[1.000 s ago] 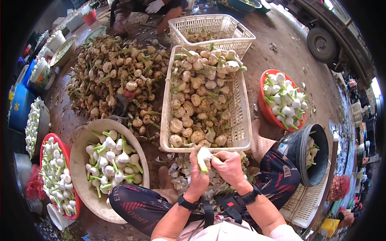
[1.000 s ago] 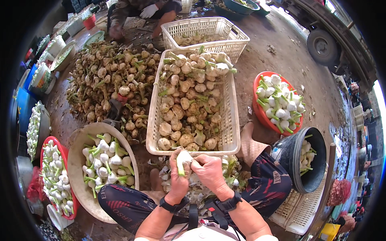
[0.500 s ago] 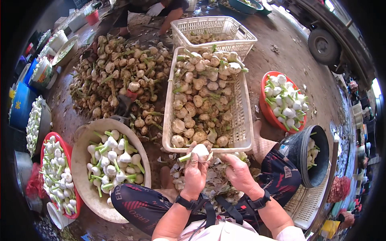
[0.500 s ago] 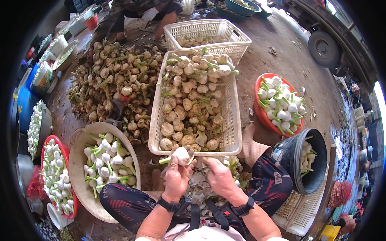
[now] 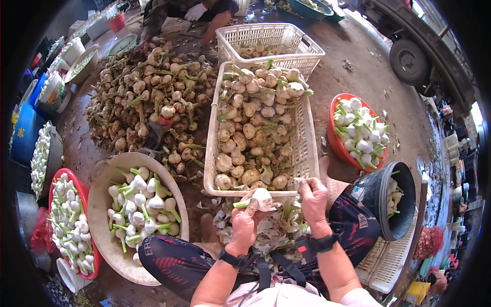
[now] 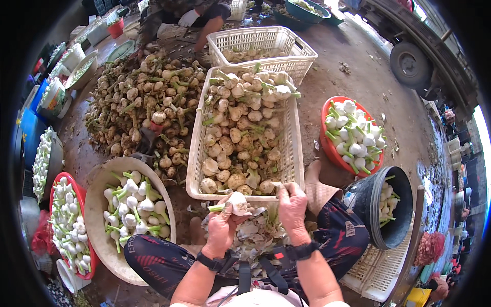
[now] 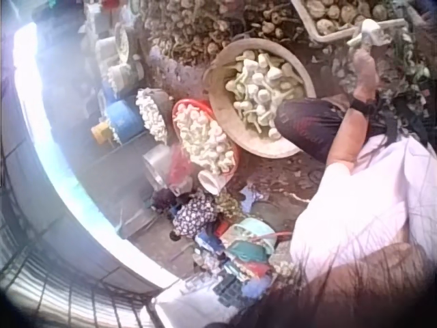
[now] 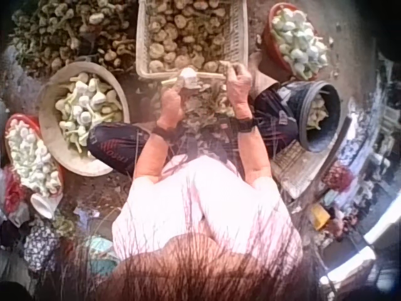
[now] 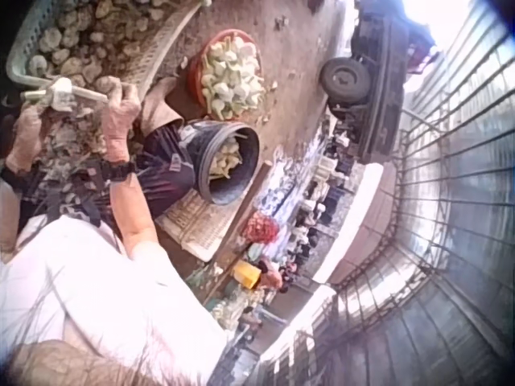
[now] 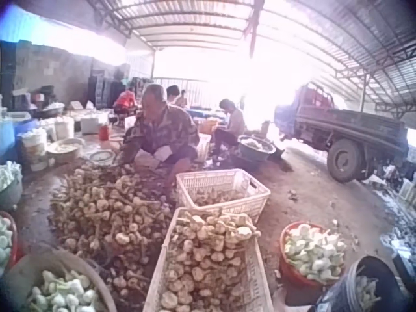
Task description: The person sits on the ground and peels the outer layers of white, bulbous vegetables by hand. They remove the outer skin and trim the stems, placing the cleaned vegetables into a nearby container. The process is repetitive, with the person handling each vegetable individually.
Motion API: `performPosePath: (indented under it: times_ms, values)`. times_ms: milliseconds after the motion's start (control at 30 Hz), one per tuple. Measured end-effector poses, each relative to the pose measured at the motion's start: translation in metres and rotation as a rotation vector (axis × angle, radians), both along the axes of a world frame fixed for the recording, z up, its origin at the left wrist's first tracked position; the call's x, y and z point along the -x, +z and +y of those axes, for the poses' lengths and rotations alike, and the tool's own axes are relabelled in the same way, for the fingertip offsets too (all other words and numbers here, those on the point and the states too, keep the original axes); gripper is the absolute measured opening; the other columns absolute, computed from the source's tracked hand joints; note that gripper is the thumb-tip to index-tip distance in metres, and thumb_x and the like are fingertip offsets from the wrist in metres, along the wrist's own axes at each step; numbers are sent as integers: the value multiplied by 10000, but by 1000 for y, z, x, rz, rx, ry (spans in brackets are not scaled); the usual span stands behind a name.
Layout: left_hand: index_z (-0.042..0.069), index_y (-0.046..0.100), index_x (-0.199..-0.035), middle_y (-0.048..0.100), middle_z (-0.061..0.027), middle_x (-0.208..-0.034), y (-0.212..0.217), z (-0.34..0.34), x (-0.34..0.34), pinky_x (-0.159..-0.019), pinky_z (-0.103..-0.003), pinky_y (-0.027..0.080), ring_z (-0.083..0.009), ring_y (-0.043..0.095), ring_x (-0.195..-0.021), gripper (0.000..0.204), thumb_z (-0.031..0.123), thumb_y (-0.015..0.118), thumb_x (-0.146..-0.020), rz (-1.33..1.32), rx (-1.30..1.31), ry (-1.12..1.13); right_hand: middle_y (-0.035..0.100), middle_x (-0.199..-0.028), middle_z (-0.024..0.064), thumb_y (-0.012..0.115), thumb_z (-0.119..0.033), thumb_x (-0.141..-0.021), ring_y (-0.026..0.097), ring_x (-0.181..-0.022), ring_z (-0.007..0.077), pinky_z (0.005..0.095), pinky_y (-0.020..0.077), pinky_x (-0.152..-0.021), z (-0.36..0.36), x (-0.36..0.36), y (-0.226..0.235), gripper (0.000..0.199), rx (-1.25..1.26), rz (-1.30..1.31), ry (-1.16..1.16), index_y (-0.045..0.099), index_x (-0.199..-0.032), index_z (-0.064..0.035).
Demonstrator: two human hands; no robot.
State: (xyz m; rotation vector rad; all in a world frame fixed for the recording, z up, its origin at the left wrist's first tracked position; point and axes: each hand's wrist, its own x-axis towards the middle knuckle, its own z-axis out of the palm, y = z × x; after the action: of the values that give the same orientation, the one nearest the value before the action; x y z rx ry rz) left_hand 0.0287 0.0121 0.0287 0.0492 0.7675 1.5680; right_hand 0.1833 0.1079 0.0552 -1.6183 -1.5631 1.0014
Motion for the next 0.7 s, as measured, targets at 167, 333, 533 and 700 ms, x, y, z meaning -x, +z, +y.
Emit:
performPosePath:
  times_ms: [167,333,533,700]
  values:
    - [-38,498,-1253,637,-122,-1065,-1,5,-5,-805,-342,559,-214,654,-923,348,144,536,-959,164,59,12,647,-752,142,593,-30,-857,640,-681,215,297,515,-683,-26,2,-2,96,-506,-179,520,646,-908,32]
    - [-63,544,-1184,638,-181,-1048,-16,1,-11,-787,-340,512,-266,645,-918,412,208,653,-893,981,97,96,669,-824,178,659,-72,-823,643,-706,307,337,507,-652,-42,26,19,182,12,-22,395,675,-988,3]
    - [-61,559,-1166,614,-220,-1058,-4,5,-8,-815,-381,510,-365,625,-924,430,146,714,-822,1461,-56,203,638,-687,173,646,-105,-791,632,-600,298,348,481,-550,-34,29,16,114,-60,-256,485,688,-814,-1]
    - [-62,560,-1170,629,-194,-1071,-4,9,-1,-807,-355,518,-314,640,-930,402,106,700,-832,1472,-74,210,612,-634,174,671,-145,-759,605,-563,326,382,476,-530,-35,40,5,160,-184,-171,338,637,-700,1]
